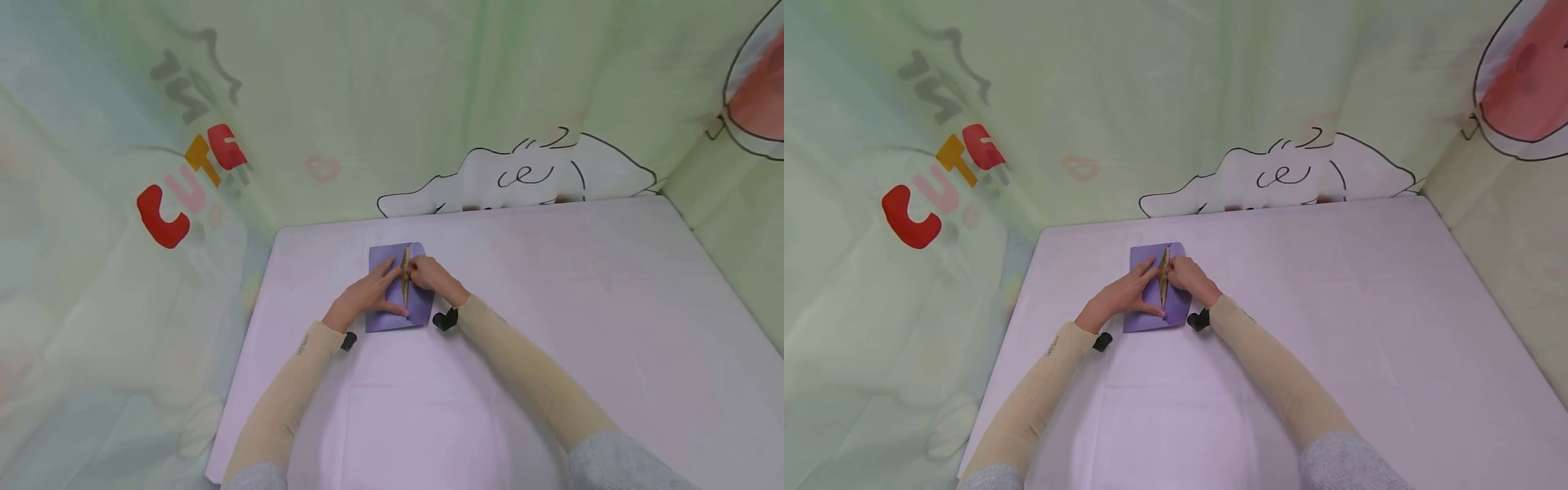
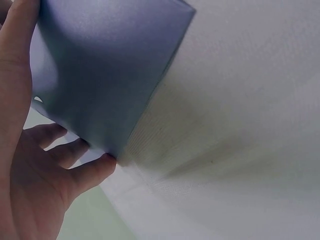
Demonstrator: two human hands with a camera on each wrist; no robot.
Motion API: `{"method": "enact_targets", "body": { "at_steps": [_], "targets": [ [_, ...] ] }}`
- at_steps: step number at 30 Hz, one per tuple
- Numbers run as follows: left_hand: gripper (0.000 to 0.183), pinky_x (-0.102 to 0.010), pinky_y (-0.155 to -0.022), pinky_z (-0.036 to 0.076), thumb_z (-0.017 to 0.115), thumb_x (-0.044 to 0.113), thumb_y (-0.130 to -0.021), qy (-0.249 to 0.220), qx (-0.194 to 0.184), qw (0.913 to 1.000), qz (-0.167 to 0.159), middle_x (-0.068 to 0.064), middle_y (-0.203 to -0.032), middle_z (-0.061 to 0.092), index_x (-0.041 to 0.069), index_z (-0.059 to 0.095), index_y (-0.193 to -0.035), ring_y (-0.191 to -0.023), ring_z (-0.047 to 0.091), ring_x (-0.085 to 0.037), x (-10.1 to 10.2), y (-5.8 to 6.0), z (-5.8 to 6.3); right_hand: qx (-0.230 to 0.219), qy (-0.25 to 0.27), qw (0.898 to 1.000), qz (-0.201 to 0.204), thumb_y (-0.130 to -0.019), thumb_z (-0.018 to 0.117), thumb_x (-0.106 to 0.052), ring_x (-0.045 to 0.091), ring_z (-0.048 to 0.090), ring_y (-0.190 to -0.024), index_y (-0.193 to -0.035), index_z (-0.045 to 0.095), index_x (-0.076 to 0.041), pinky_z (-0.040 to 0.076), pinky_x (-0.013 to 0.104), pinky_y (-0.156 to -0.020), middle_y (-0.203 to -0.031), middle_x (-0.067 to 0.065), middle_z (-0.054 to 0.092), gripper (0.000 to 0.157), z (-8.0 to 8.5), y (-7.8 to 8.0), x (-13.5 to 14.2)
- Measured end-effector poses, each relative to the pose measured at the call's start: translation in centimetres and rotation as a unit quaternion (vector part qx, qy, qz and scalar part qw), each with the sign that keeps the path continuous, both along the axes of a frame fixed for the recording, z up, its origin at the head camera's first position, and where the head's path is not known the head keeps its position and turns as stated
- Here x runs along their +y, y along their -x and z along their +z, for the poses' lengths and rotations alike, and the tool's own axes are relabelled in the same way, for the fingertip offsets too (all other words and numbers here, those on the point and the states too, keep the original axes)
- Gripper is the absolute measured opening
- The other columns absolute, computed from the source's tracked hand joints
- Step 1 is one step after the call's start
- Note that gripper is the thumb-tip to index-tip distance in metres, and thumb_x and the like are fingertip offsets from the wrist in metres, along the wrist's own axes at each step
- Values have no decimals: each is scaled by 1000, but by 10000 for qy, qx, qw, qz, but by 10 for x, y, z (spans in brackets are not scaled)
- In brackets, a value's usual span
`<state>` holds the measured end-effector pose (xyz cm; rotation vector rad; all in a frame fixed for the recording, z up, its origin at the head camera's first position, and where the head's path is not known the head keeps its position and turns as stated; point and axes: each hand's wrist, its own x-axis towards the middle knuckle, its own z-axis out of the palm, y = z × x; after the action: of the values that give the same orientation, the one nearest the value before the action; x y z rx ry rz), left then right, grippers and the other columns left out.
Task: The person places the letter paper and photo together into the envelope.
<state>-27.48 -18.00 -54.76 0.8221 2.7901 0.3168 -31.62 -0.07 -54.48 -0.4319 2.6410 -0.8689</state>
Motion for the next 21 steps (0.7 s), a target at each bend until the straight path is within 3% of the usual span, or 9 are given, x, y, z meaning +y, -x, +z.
{"method": "enact_targets", "body": {
  "at_steps": [12, 17, 21],
  "targets": [
    [94, -44, -103, 37, 57, 78, -60, -138, 111, 9998, -100, -19, -152, 15, 24, 36, -133, -138, 24, -31, 6, -2, 2, -81, -84, 9997, -215, -93, 43, -16, 18, 49, -64, -83, 60, -7, 36, 24, -54, -71, 5, 53, 21, 0, 2, 1],
    [99, -46, -103, 37, 55, 79, -60, -62, 38, 10000, 36, -18, -153, 10, 31, 28, -142, -140, 20, -32, 7, -4, -1, -38, 83, 9994, -338, -93, 46, -22, 15, 49, -59, -73, 57, -7, 36, 24, -51, -65, 2, 53, 28, 4, -5, 9],
    [90, -51, -100, 37, 55, 73, -70, 86, 187, 9996, 178, -19, -153, 11, 34, 23, -145, -139, 19, -37, 9, -6, -7, -89, 522, 9980, -350, -92, 48, -22, 15, 51, -61, -77, 60, -6, 39, 25, -56, -66, 3, 58, 25, -2, -10, 22]
  ]
}}
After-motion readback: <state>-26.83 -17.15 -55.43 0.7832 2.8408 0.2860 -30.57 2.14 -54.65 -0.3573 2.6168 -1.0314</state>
